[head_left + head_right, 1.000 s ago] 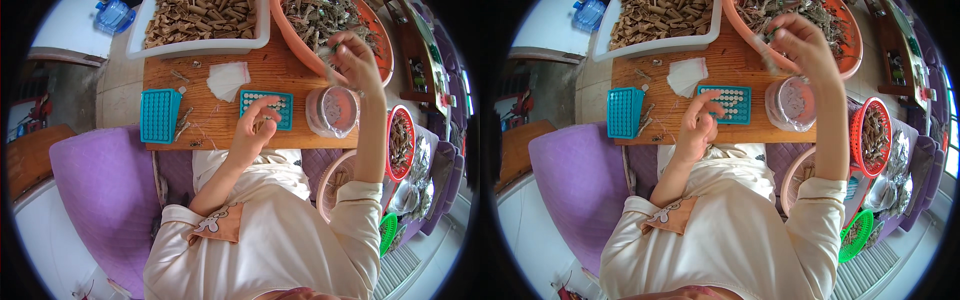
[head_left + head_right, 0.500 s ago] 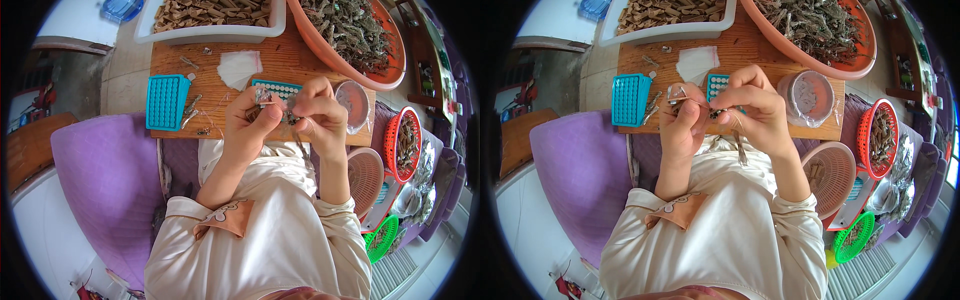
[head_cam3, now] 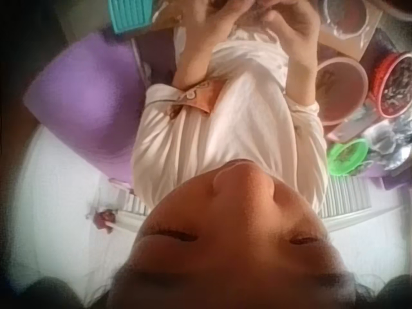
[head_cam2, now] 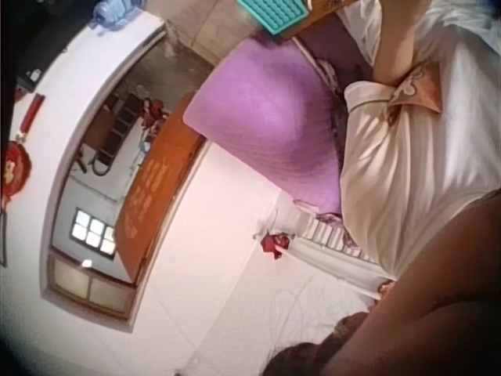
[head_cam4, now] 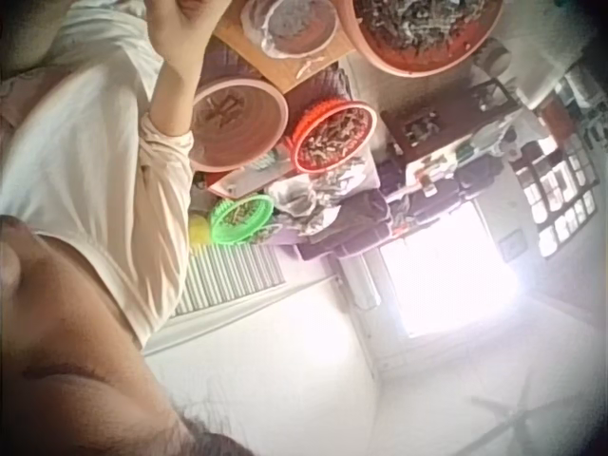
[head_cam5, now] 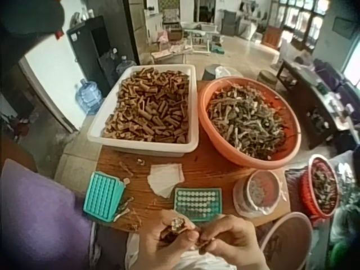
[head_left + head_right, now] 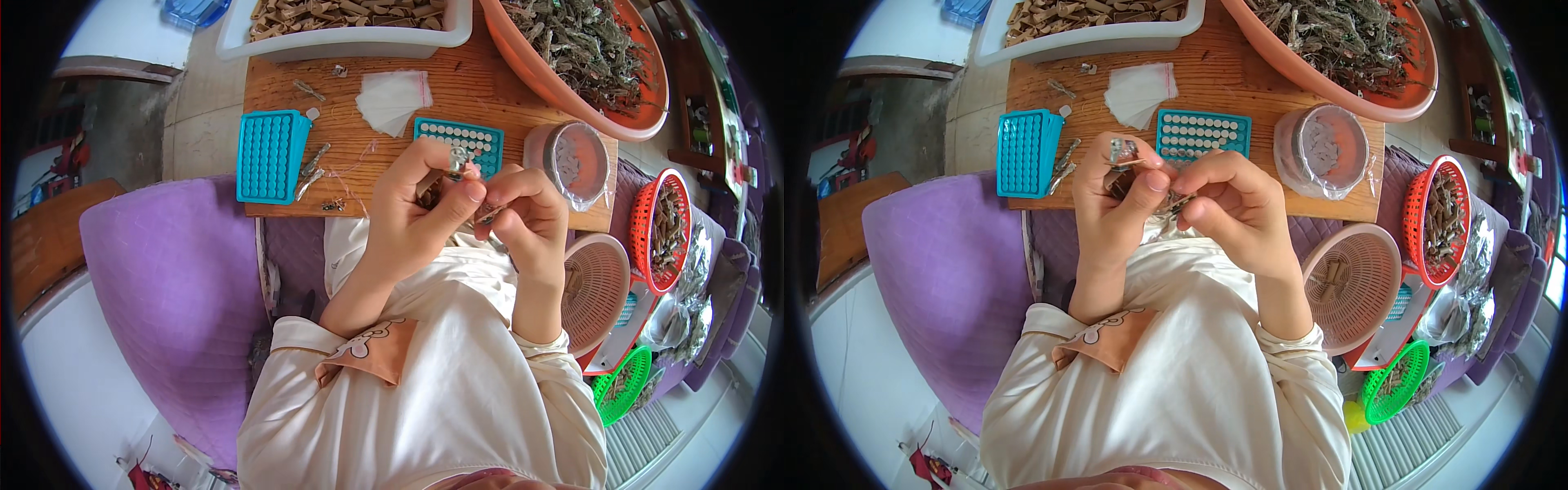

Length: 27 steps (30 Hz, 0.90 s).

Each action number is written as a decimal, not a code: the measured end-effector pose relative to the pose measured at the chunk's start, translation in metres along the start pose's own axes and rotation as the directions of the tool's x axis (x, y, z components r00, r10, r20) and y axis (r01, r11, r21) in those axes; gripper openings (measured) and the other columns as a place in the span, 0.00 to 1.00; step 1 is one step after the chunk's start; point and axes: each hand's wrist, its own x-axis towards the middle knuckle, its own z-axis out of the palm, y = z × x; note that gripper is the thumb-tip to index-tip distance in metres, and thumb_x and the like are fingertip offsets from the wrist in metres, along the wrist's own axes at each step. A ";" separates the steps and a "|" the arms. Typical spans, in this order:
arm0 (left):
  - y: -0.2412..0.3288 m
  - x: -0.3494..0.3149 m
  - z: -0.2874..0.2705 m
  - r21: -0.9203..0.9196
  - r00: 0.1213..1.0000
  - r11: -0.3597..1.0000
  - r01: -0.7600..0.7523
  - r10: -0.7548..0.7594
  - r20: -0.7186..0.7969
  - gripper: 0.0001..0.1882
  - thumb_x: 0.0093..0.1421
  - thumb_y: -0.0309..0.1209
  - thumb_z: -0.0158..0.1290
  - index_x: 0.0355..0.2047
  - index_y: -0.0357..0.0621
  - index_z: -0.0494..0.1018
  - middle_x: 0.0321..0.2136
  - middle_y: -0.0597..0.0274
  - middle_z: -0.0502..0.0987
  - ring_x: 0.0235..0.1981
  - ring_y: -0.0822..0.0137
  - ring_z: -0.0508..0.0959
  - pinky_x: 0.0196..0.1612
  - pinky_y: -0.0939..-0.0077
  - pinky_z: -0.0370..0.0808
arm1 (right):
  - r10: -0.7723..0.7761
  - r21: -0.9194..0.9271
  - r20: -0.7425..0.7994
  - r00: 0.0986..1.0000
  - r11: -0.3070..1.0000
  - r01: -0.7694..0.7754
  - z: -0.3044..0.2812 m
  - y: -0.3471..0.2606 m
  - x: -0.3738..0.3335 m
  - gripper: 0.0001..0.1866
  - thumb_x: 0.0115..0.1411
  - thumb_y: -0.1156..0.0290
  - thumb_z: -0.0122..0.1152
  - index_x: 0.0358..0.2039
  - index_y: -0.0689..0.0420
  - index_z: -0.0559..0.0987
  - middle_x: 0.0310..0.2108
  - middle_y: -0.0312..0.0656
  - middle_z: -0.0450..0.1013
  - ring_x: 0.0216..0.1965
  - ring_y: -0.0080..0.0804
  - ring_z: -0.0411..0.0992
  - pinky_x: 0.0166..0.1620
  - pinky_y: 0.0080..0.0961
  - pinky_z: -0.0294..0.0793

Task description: The person sits at a low table and assembles small cylindrical objects by inserting dried plant material into hollow cardboard tubes. They pick up a tube, stuff it with material from a large bowl, and place the finished unit into a clear plastic container. The process is repeated continuously throughout the clip.

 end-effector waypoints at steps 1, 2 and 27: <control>-0.001 0.000 0.000 0.024 1.000 1.000 -0.002 0.002 -0.008 0.07 0.54 0.26 0.51 0.28 0.40 0.64 0.23 0.71 0.68 0.17 0.87 0.60 0.18 0.93 0.55 | 0.026 -0.069 -0.027 0.999 0.997 -0.028 -0.001 -0.001 -0.003 0.11 0.53 0.74 0.55 0.37 0.65 0.70 0.33 0.42 0.66 0.27 0.25 0.69 0.32 0.20 0.72; -0.002 0.000 0.001 0.048 1.000 0.999 -0.003 0.004 -0.015 0.07 0.54 0.26 0.51 0.28 0.40 0.63 0.22 0.71 0.68 0.17 0.87 0.60 0.18 0.93 0.55 | 0.033 -0.088 -0.077 0.996 0.995 -0.040 0.003 -0.004 -0.003 0.10 0.50 0.80 0.56 0.35 0.64 0.72 0.31 0.41 0.68 0.26 0.25 0.69 0.30 0.19 0.71; -0.088 0.057 0.004 0.569 0.954 0.782 0.253 -0.299 -0.014 0.08 0.49 0.31 0.51 0.23 0.38 0.70 0.17 0.59 0.73 0.19 0.70 0.71 0.24 0.77 0.67 | 0.209 -0.549 -0.347 0.915 0.745 -0.378 0.008 -0.002 -0.034 0.13 0.43 0.83 0.57 0.33 0.60 0.77 0.21 0.38 0.70 0.18 0.18 0.64 0.23 0.15 0.64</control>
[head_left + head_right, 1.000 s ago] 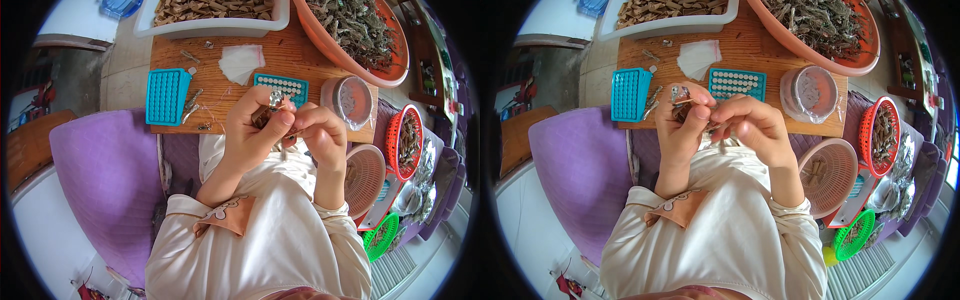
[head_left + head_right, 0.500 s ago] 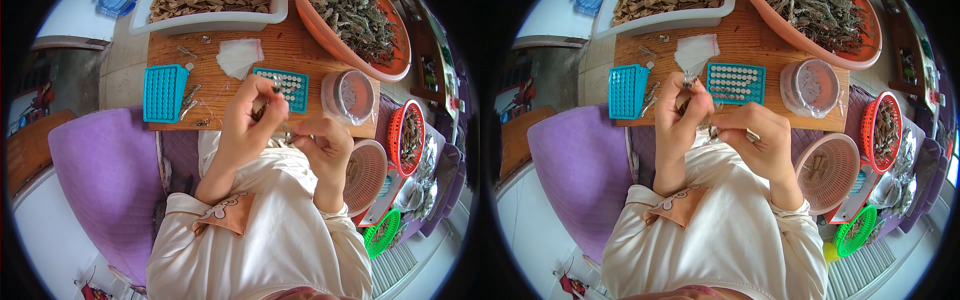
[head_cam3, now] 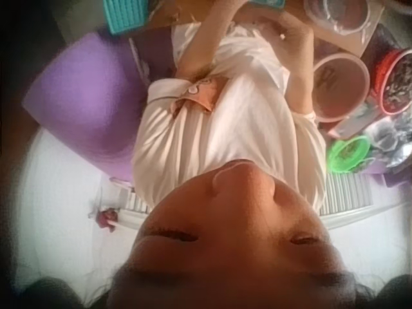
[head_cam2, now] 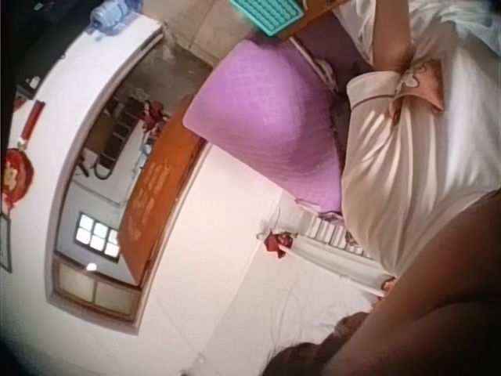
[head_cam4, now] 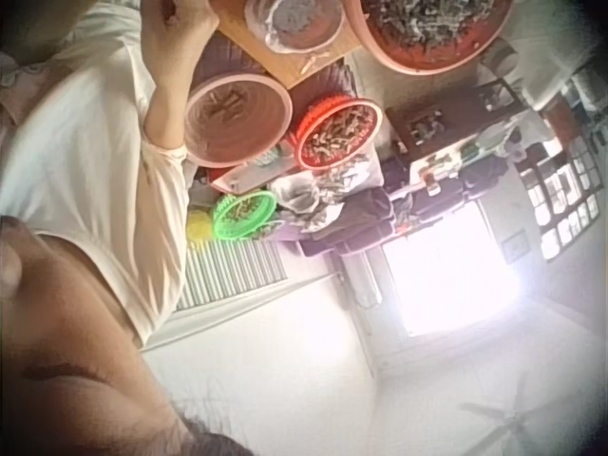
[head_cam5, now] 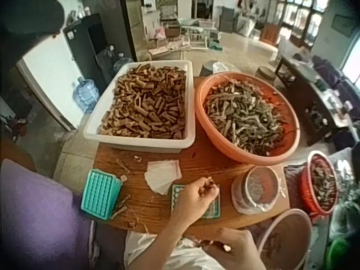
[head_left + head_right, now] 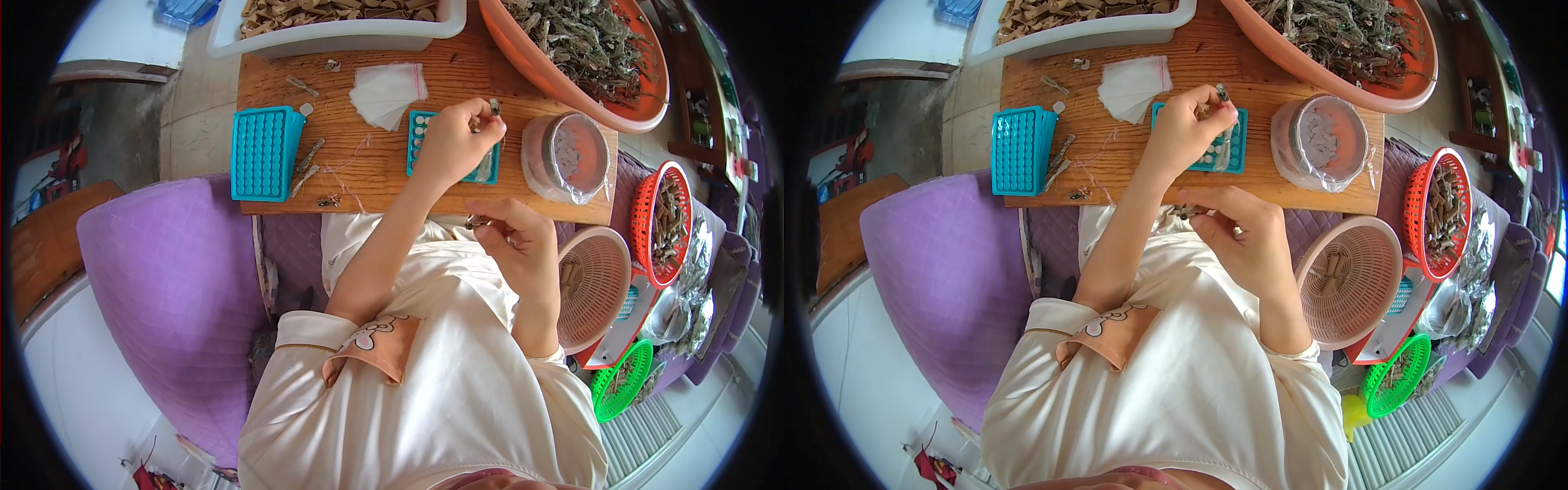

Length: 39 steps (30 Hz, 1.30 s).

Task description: The person sits at a low table and assembles small cylindrical objects by inserting dried plant material into hollow cardboard tubes. They pick up a tube, stuff it with material from a large bowl, and place the finished unit into a clear plastic container. The process is repeated continuously throughout the clip.

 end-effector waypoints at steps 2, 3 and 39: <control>-0.016 0.012 0.008 -0.229 1.000 0.973 0.030 -0.028 0.012 0.10 0.51 0.32 0.51 0.22 0.36 0.70 0.17 0.59 0.74 0.19 0.70 0.71 0.23 0.77 0.67 | 0.080 0.027 -0.041 0.996 0.996 -0.079 0.000 0.003 0.000 0.12 0.44 0.82 0.58 0.32 0.61 0.77 0.21 0.37 0.71 0.18 0.16 0.64 0.22 0.14 0.64; -0.023 0.017 0.011 -0.339 0.999 0.940 0.045 -0.041 0.019 0.11 0.51 0.33 0.51 0.22 0.35 0.70 0.18 0.60 0.74 0.19 0.70 0.72 0.23 0.77 0.67 | 0.106 0.023 -0.050 0.993 0.994 -0.105 -0.001 0.004 0.000 0.12 0.44 0.82 0.58 0.32 0.62 0.76 0.21 0.37 0.71 0.18 0.15 0.64 0.22 0.13 0.64; 0.004 -0.075 -0.027 -0.866 0.949 0.498 0.044 0.249 0.192 0.23 0.48 0.25 0.56 0.46 0.37 0.64 0.40 0.54 0.71 0.42 0.62 0.72 0.42 0.75 0.72 | -0.477 -0.208 -0.318 0.819 0.878 0.431 0.020 -0.001 0.006 0.09 0.42 0.85 0.61 0.26 0.63 0.75 0.19 0.39 0.68 0.18 0.22 0.66 0.20 0.15 0.64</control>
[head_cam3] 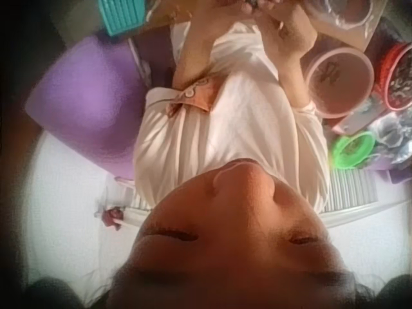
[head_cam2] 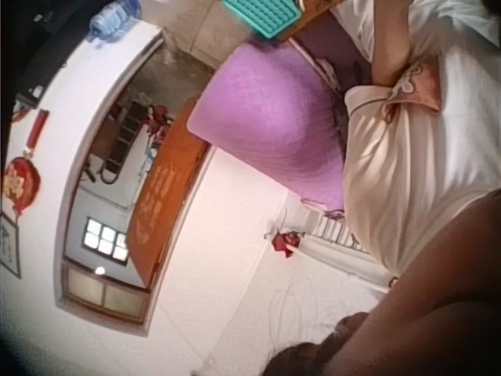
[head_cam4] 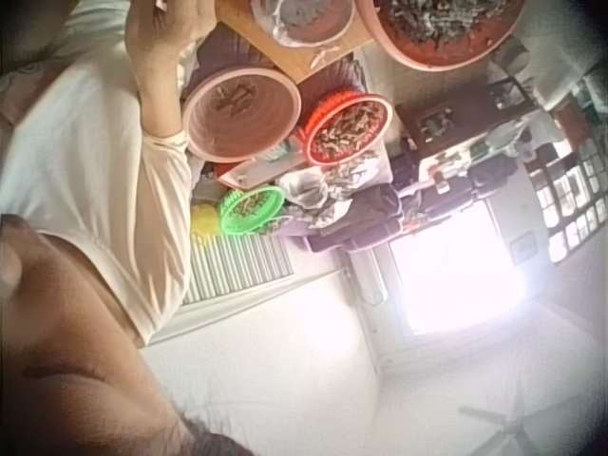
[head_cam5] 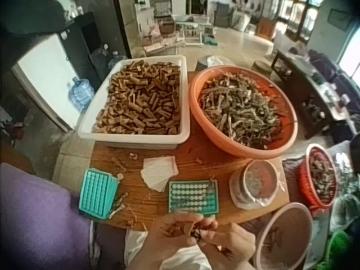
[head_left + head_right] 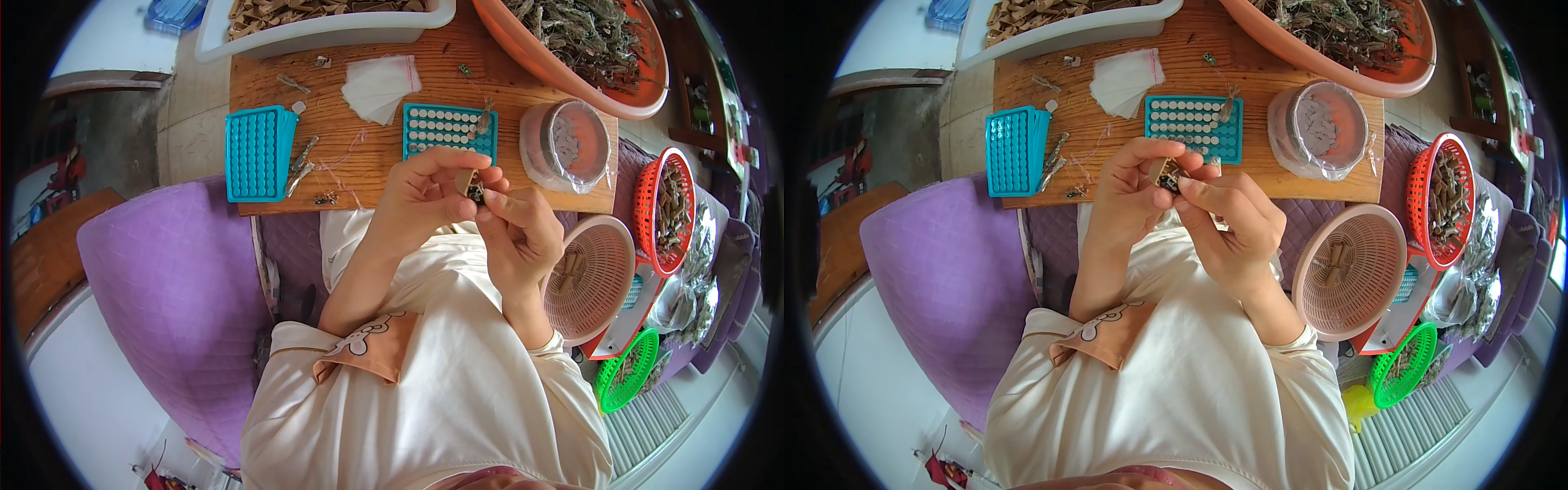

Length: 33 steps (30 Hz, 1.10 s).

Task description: The person sits at a low table and assembles small cylindrical objects by inserting dried plant material into hollow cardboard tubes. They pick up a tube, stuff it with material from a large bowl, and place the finished unit into a clear plastic container. The process is repeated continuously throughout the clip.

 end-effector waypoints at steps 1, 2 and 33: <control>0.002 -0.001 -0.002 0.035 1.000 0.999 0.015 -0.015 -0.006 0.23 0.50 0.27 0.55 0.47 0.37 0.63 0.41 0.52 0.71 0.43 0.58 0.72 0.44 0.70 0.72 | -0.015 -0.061 0.043 0.999 0.998 0.017 -0.002 -0.001 0.002 0.09 0.42 0.85 0.61 0.28 0.62 0.75 0.20 0.39 0.68 0.19 0.24 0.67 0.21 0.15 0.65; 0.003 -0.001 -0.003 0.069 0.999 0.997 0.030 -0.030 -0.012 0.23 0.51 0.29 0.54 0.47 0.37 0.62 0.41 0.51 0.71 0.44 0.55 0.71 0.45 0.65 0.72 | -0.027 -0.121 0.088 0.996 0.992 0.037 -0.002 -0.001 0.003 0.10 0.43 0.85 0.60 0.29 0.62 0.76 0.21 0.39 0.68 0.20 0.25 0.68 0.22 0.16 0.66; -0.009 -0.003 0.014 -0.094 0.917 0.996 0.013 -0.049 -0.395 0.18 0.60 0.33 0.42 0.48 0.37 0.60 0.43 0.53 0.69 0.44 0.61 0.71 0.44 0.71 0.73 | 0.443 0.601 0.235 0.865 0.634 -0.487 0.009 0.029 0.001 0.23 0.47 0.88 0.46 0.46 0.63 0.64 0.41 0.44 0.66 0.39 0.25 0.69 0.40 0.18 0.70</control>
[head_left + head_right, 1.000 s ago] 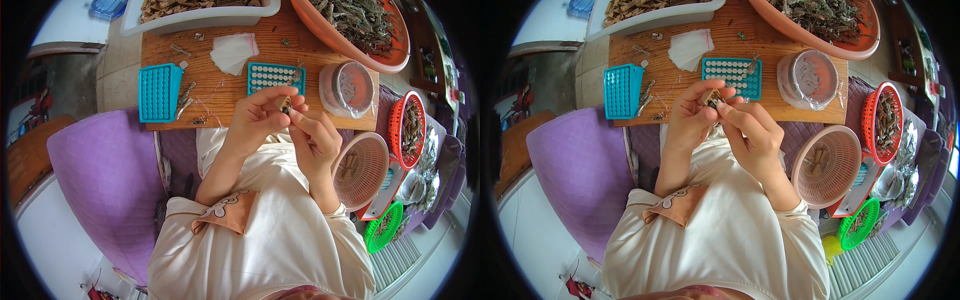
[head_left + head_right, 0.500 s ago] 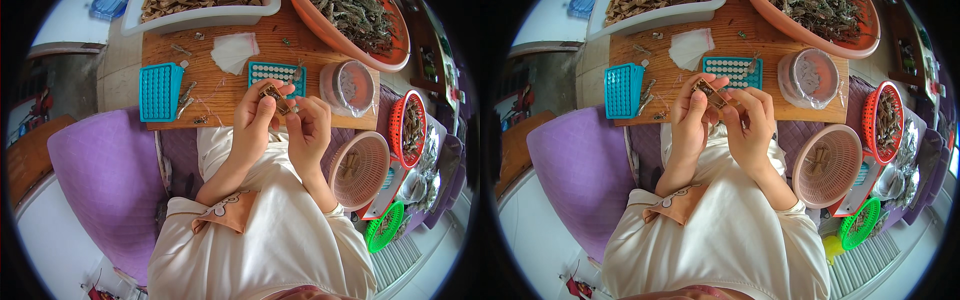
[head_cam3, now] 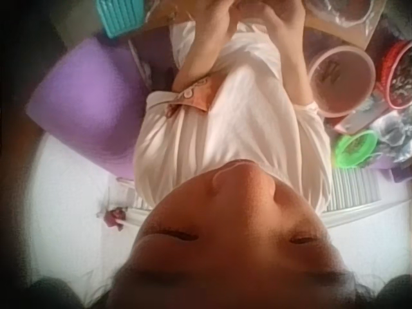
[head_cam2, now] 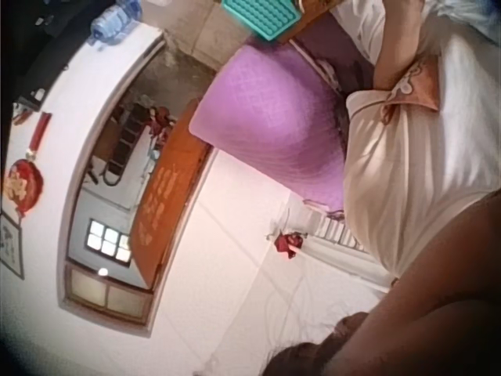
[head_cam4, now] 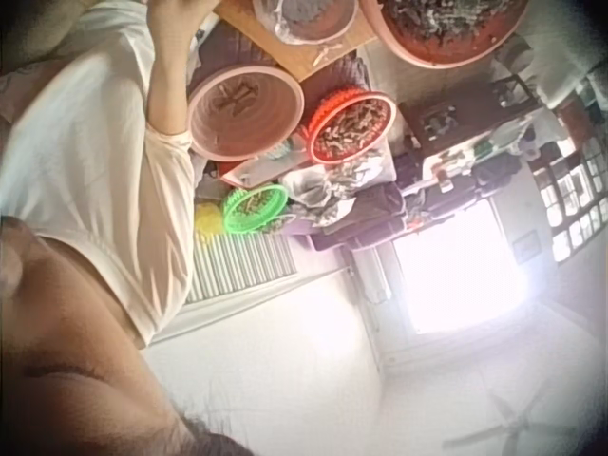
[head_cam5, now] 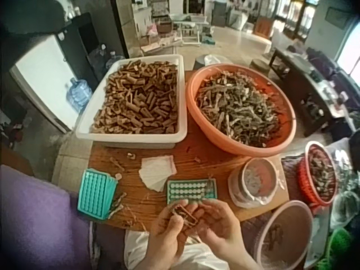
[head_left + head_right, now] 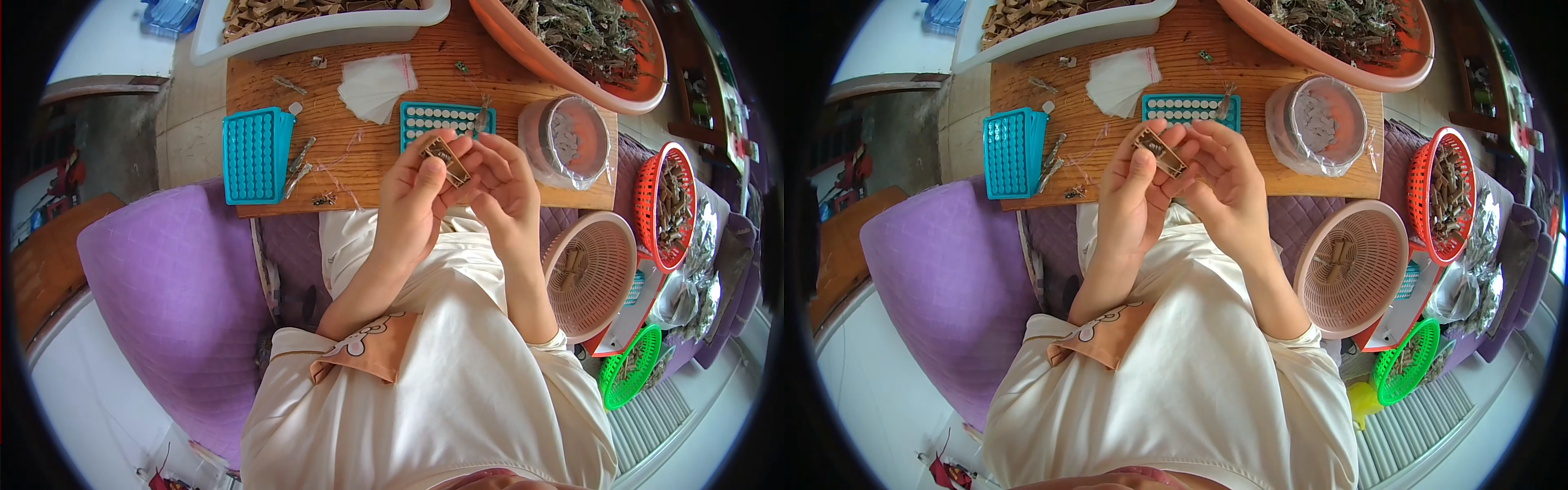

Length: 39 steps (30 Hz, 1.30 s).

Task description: The person sits at a low table and assembles small cylindrical objects by inserting dried plant material into hollow cardboard tubes. They pick up a tube, stuff it with material from a large bowl, and place the finished unit into a clear plastic container. The process is repeated continuously throughout the clip.

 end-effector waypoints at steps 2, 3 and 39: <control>-0.004 -0.003 -0.001 0.134 1.000 0.991 -0.020 0.019 0.009 0.18 0.60 0.33 0.42 0.48 0.36 0.60 0.43 0.52 0.69 0.45 0.61 0.71 0.44 0.71 0.73 | -0.003 -0.144 -0.040 0.999 0.990 -0.003 -0.001 0.004 0.001 0.21 0.46 0.87 0.49 0.44 0.63 0.65 0.37 0.44 0.68 0.38 0.25 0.69 0.40 0.18 0.70; -0.009 -0.005 -0.001 0.208 0.998 0.976 -0.067 0.063 0.028 0.18 0.60 0.32 0.42 0.47 0.35 0.59 0.43 0.52 0.69 0.44 0.64 0.71 0.44 0.73 0.71 | -0.007 -0.215 -0.060 0.998 0.977 -0.006 -0.002 0.007 0.001 0.20 0.46 0.86 0.50 0.42 0.63 0.66 0.36 0.44 0.69 0.37 0.24 0.70 0.40 0.18 0.70; 0.010 -0.005 -0.035 0.193 0.986 0.968 0.161 -0.167 0.014 0.20 0.56 0.29 0.49 0.48 0.36 0.61 0.39 0.52 0.71 0.34 0.63 0.76 0.35 0.77 0.76 | -0.300 -0.984 -0.036 0.953 0.176 0.018 -0.052 0.059 0.062 0.17 0.48 0.76 0.56 0.40 0.57 0.66 0.25 0.45 0.71 0.26 0.43 0.70 0.28 0.31 0.69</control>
